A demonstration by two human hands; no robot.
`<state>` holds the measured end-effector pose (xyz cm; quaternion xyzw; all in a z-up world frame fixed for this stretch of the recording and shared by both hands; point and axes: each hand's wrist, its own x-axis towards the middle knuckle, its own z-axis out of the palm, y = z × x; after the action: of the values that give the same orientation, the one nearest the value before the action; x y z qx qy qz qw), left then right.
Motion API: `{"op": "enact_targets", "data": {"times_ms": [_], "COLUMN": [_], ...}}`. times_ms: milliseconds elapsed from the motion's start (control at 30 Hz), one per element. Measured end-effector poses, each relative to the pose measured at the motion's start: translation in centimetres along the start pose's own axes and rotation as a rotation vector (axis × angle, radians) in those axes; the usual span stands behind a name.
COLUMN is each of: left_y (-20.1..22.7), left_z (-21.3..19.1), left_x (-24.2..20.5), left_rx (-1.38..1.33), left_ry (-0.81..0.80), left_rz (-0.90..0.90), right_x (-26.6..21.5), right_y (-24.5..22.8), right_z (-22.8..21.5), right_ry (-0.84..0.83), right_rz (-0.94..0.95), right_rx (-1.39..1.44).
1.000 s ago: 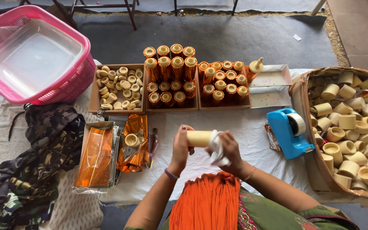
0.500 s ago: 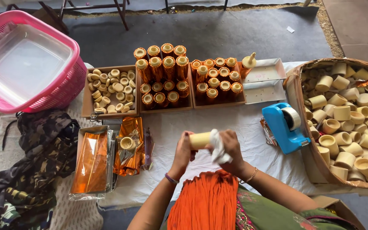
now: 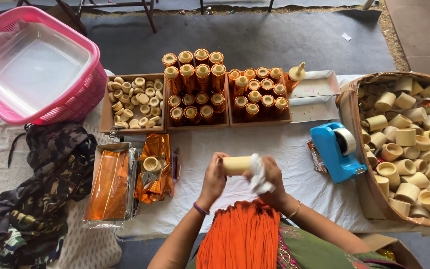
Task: The person wraps wooden cylindrical parts in gold foil, applies glue, and wipes them as part of a manufacturing or gift-wrapping process.
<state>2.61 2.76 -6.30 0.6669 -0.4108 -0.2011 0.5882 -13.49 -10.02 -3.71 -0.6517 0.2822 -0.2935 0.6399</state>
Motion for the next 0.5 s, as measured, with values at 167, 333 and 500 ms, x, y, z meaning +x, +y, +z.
{"op": "enact_targets", "data": {"times_ms": [167, 333, 500], "left_y": [0.6, 7.4, 1.5], "left_z": [-0.5, -0.5, 0.7], "left_x": [0.0, 0.5, 0.5], "left_rx": [0.106, 0.193, -0.179], "left_ry": [0.008, 0.029, -0.076], "left_rz": [-0.064, 0.533, -0.102], "right_x": [0.4, 2.1, 0.9], "right_y": [-3.5, 1.3, -2.3], "right_z": [0.7, -1.3, 0.1], "right_ry": [-0.096, 0.1, 0.052], "right_rz": [-0.635, 0.387, -0.064], "right_rx": [-0.525, 0.201, -0.306]}}
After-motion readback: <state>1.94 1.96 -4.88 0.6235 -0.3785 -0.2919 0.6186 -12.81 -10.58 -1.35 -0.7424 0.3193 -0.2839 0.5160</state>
